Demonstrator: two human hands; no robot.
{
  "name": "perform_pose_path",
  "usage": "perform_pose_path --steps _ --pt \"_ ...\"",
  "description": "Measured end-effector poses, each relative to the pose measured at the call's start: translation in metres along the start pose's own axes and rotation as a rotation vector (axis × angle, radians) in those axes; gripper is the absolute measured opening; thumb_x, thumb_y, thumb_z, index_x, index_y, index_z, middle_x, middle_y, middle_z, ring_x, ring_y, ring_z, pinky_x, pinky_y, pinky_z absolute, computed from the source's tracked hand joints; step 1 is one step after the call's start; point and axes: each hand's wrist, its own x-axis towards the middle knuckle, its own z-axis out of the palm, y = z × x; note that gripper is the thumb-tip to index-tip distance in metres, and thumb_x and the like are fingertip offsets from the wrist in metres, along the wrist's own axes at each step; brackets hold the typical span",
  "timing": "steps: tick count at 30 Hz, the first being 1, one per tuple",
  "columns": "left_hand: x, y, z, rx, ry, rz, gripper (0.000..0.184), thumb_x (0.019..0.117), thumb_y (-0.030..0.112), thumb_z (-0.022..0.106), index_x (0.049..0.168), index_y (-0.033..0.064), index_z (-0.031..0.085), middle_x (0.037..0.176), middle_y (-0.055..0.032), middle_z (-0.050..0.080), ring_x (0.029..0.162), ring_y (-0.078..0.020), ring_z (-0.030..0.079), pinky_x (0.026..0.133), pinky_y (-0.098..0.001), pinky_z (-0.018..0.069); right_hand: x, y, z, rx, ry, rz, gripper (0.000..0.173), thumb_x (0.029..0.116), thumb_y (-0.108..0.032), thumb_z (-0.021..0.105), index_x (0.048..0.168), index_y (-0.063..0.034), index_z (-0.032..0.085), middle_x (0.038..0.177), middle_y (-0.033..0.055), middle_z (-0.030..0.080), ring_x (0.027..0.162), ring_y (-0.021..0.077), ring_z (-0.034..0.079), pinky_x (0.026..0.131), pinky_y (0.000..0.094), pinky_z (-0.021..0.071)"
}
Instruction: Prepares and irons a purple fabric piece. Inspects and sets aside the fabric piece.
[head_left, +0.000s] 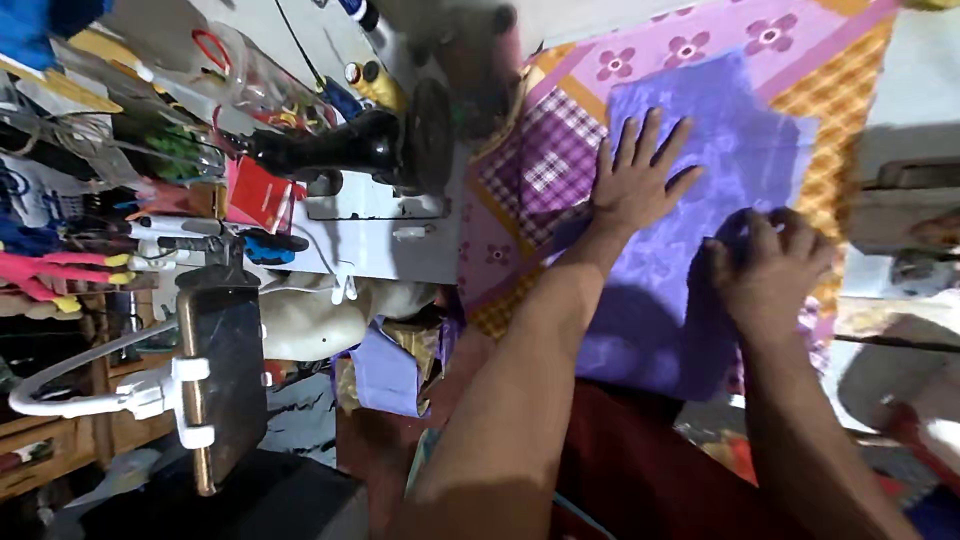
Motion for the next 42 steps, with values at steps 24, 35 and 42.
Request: perform_pose_path --steps 24,35,42 --pt "-0.145 -0.034 0.024 0.230 -0.188 -0.043 0.061 0.1067 0.051 0.040 0.159 0.0189 0.039 0.168 -0.0163 0.026 0.156 -0.0353 0.022 0.125 -0.0559 0.0182 -0.212 0.103 -0.082 0.565 0.557 0.374 0.083 0.0934 -0.021 0.075 0.152 0.0133 0.028 0.146 0.0302 0.050 0.133 0.0233 0.056 0.111 0.0306 0.0474" --pt "-0.143 -0.027 0.018 0.205 -0.221 -0.101 0.061 0.1064 0.048 0.042 0.158 0.0152 0.041 0.167 -0.0196 0.026 0.156 -0.0382 0.018 0.125 -0.0581 0.0155 -0.213 0.110 -0.079 0.467 0.569 0.291 0.052 0.0966 -0.013 0.069 0.133 0.0173 0.049 0.122 0.0273 0.066 0.113 0.0201 0.068 0.102 0.0323 0.0542" --pt "-0.131 -0.021 0.013 0.240 -0.309 -0.125 0.061 0.1071 0.051 0.038 0.159 0.0189 0.039 0.169 -0.0153 0.022 0.158 -0.0373 0.010 0.124 -0.0641 0.0042 -0.202 0.035 -0.146 0.210 0.189 0.133 0.049 0.0962 -0.031 0.064 0.125 0.0085 0.058 0.090 0.0211 0.071 0.077 0.0278 0.072 0.071 0.0471 0.0592"
